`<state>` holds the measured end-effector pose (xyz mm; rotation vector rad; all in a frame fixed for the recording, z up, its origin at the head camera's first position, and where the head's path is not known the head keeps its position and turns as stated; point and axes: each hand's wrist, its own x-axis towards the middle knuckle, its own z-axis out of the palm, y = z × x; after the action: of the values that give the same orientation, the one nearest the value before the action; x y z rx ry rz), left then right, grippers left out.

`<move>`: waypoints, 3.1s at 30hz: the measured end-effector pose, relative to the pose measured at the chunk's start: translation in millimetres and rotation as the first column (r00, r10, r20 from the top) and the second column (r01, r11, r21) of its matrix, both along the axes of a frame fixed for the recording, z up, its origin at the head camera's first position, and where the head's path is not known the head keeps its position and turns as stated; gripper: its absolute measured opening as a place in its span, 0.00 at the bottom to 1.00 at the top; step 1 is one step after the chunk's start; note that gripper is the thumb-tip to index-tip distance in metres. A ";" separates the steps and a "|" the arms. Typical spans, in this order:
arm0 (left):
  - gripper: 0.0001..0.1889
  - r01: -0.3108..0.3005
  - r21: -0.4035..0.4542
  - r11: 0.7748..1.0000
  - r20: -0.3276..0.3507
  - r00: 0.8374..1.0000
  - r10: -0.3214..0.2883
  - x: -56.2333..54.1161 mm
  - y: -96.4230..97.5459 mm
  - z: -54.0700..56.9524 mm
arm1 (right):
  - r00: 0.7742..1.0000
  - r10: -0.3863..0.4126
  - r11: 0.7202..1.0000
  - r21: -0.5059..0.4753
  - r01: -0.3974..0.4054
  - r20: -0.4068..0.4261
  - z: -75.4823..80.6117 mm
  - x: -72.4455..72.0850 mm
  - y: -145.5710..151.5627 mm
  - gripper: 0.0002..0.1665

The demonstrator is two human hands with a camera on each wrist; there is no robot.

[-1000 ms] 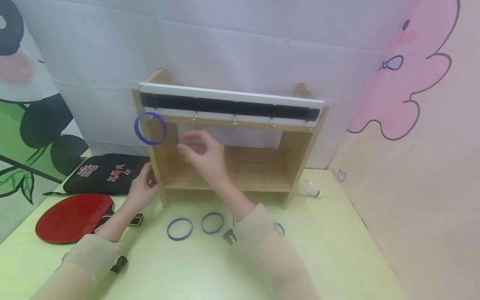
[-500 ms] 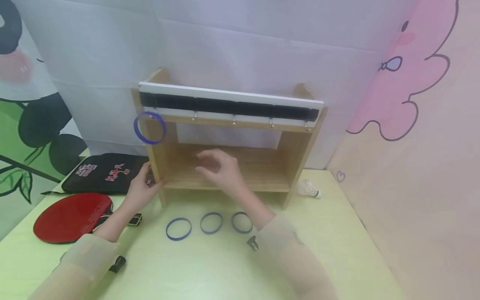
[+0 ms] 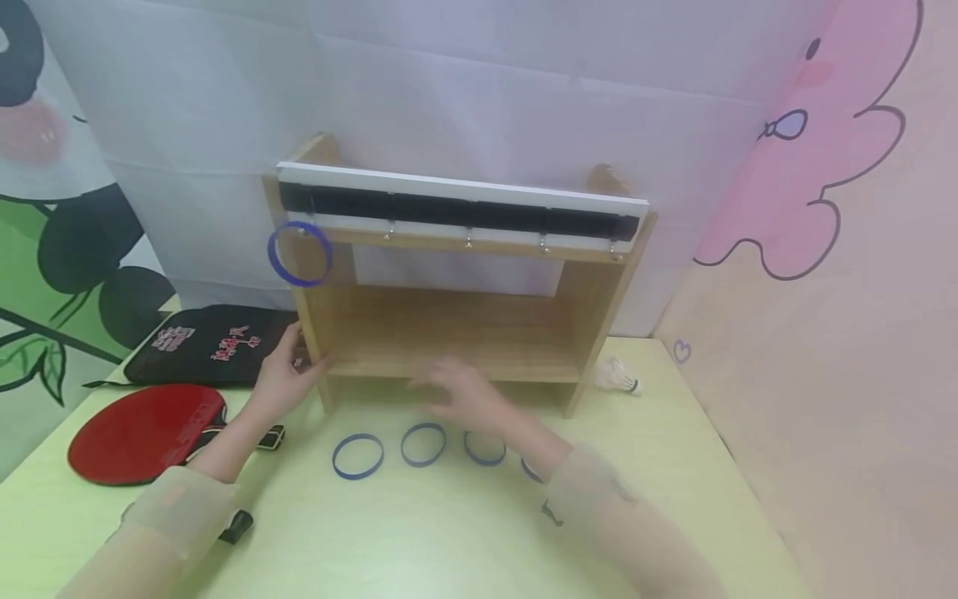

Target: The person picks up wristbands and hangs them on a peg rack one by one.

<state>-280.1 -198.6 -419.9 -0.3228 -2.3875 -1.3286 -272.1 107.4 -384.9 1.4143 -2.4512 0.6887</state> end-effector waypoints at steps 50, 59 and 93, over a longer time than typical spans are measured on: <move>0.35 0.004 0.009 1.000 0.050 0.999 -0.004 0.3 0.2 1.7 | 0.932 0.027 0.990 0.119 -0.075 0.362 -40.4 2.7 21.8 0.07; 0.35 0.008 0.005 1.000 0.033 0.999 -0.008 0.4 0.3 1.6 | 0.945 0.065 0.997 0.027 -0.077 0.321 -27.7 8.4 25.4 0.10; 0.35 0.006 0.009 1.000 0.032 0.999 -0.006 1.6 0.1 -0.8 | 1.000 -0.014 0.889 -0.457 0.014 0.004 93.7 44.3 10.7 0.07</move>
<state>-278.5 -198.5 -420.7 -0.3083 -2.4078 -1.3565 -227.9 118.1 -291.3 1.2024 -2.0978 1.1694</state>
